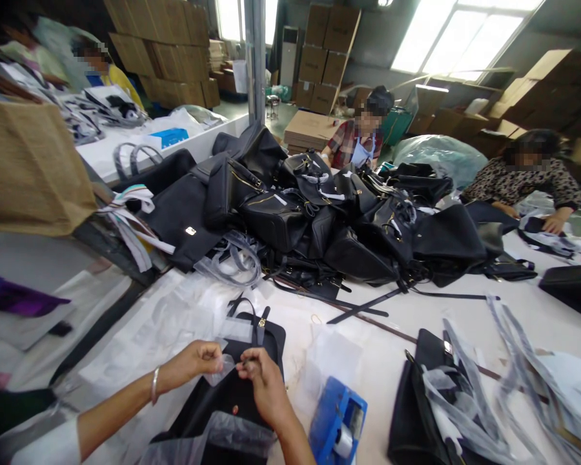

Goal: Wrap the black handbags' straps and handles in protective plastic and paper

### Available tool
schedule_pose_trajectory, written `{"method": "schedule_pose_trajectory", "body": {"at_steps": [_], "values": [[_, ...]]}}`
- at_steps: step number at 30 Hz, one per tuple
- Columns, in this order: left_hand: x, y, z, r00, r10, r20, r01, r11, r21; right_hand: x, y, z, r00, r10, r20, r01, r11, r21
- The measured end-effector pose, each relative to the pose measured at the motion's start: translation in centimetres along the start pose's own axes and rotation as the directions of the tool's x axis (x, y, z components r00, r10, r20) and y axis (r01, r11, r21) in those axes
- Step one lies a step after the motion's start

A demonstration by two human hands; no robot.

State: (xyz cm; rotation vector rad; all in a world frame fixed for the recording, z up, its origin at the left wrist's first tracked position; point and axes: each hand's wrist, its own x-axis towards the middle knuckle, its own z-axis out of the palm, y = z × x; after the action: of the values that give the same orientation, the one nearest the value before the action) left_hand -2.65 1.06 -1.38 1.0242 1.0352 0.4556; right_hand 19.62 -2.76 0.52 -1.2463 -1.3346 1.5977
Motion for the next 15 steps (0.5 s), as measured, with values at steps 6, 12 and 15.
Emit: {"method": "schedule_pose_trajectory", "body": {"at_steps": [6, 12, 15], "values": [[-0.1, 0.3, -0.5, 1.000, -0.002, 0.020, 0.001, 1.000, 0.012, 0.0, -0.6, -0.8, 0.991, -0.135, -0.002, 0.105, 0.777, -0.620], [-0.5, 0.7, -0.7, 1.000, -0.007, 0.030, 0.005, 0.999, 0.042, -0.1, -1.8, -0.6, 0.992, -0.115, 0.044, 0.105, 0.600, -0.793], [-0.6, 0.7, -0.8, 0.999, -0.009, 0.041, 0.007, 0.999, 0.048, -0.2, -2.1, -0.6, 0.994, -0.100, 0.043, 0.092, 0.561, -0.823]]}}
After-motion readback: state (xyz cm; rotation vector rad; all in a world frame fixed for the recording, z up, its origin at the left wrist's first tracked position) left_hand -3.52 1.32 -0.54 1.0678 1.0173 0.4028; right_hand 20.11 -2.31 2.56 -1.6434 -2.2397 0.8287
